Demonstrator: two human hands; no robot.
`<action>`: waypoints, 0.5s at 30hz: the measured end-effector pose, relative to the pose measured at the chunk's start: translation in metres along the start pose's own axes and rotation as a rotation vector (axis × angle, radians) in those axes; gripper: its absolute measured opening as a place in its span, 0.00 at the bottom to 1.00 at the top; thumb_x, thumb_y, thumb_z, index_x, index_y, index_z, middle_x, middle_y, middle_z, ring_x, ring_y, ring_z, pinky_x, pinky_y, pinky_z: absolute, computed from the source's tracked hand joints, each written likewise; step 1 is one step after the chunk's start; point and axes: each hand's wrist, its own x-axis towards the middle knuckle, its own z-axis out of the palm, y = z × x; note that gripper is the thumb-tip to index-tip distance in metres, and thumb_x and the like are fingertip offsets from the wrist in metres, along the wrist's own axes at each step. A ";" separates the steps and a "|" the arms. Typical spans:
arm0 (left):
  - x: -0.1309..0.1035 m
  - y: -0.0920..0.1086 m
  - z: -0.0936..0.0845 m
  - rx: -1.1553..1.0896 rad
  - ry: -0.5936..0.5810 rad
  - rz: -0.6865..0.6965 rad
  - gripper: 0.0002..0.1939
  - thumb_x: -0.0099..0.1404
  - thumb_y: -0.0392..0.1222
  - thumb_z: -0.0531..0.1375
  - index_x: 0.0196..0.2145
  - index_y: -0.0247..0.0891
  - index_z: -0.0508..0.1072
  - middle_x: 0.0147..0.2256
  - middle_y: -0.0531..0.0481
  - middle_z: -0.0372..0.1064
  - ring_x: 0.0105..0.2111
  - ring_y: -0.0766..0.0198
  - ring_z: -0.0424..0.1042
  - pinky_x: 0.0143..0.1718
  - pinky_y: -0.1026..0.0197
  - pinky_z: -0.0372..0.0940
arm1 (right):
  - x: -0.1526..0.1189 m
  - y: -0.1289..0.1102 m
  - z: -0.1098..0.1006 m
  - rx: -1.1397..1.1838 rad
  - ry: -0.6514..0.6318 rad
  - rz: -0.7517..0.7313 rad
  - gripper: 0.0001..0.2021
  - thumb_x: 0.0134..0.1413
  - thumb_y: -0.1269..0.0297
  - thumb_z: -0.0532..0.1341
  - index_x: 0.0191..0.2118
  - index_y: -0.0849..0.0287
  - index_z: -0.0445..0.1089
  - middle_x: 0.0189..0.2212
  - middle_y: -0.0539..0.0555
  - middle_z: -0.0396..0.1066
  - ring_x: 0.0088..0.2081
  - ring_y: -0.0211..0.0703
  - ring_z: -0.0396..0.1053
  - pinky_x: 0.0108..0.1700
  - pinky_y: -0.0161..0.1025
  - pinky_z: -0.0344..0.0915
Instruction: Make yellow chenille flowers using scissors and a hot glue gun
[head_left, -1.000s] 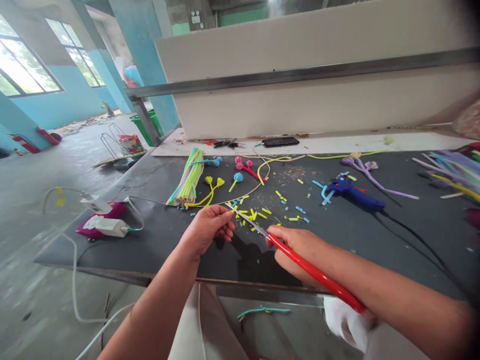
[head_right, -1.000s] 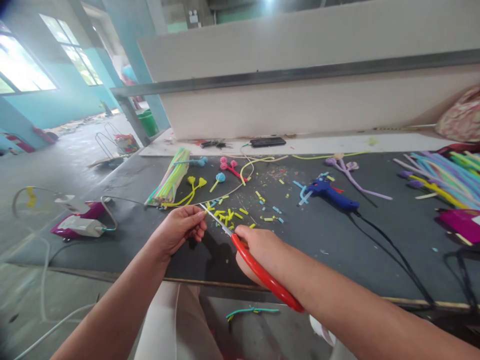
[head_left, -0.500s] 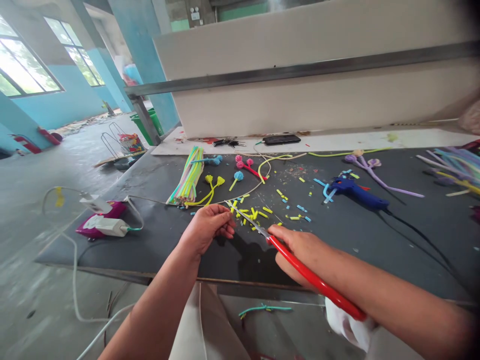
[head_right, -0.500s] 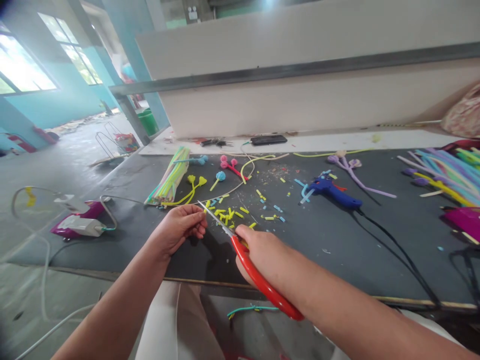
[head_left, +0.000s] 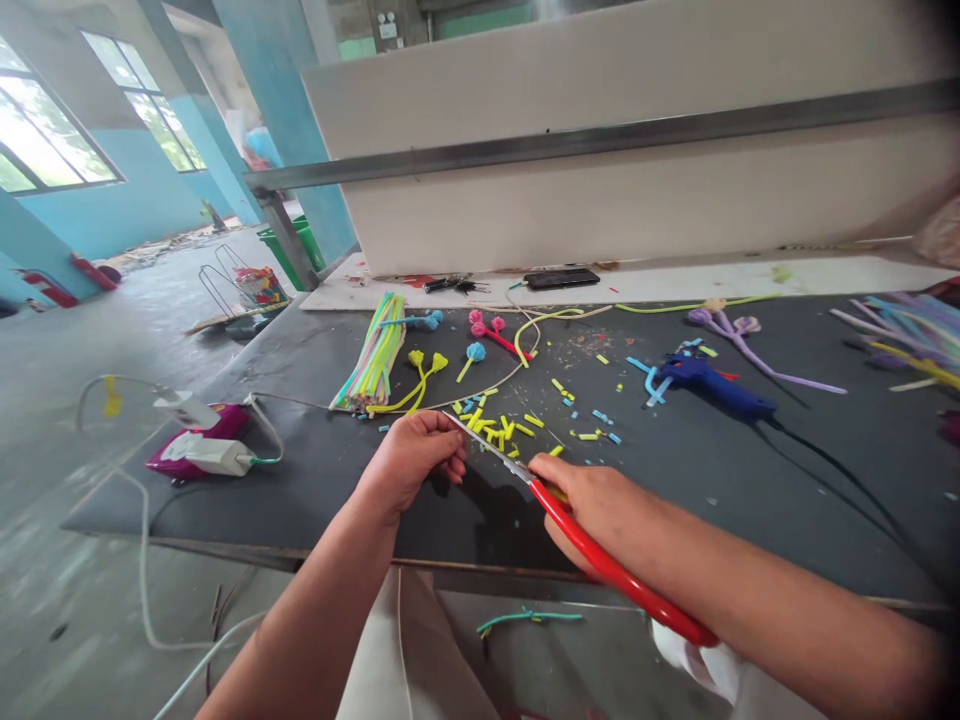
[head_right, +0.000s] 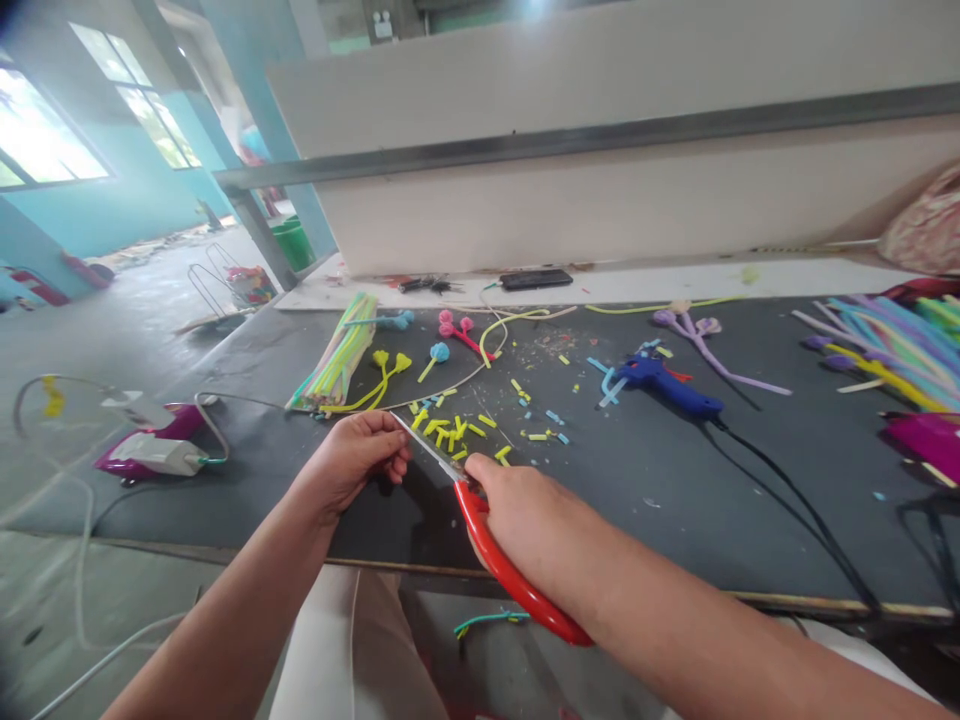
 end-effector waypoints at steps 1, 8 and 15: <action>0.000 0.000 0.000 -0.004 -0.003 0.000 0.08 0.52 0.38 0.62 0.23 0.33 0.67 0.18 0.54 0.67 0.15 0.72 0.66 0.17 0.70 0.63 | 0.000 0.001 0.001 0.006 -0.004 -0.002 0.07 0.44 0.72 0.56 0.32 0.52 0.62 0.14 0.42 0.56 0.15 0.33 0.51 0.21 0.33 0.42; -0.002 0.000 -0.001 -0.005 -0.015 0.001 0.08 0.51 0.39 0.62 0.23 0.33 0.66 0.19 0.53 0.68 0.15 0.72 0.67 0.17 0.71 0.62 | -0.005 -0.002 -0.004 0.010 -0.006 0.019 0.09 0.45 0.74 0.54 0.32 0.51 0.62 0.13 0.42 0.59 0.14 0.33 0.52 0.20 0.33 0.42; -0.002 0.003 0.002 0.018 0.018 -0.016 0.08 0.50 0.39 0.62 0.22 0.33 0.66 0.18 0.53 0.68 0.14 0.72 0.66 0.15 0.70 0.61 | 0.001 -0.002 -0.002 0.078 -0.038 0.018 0.06 0.42 0.70 0.56 0.29 0.52 0.62 0.13 0.43 0.57 0.15 0.33 0.53 0.20 0.33 0.43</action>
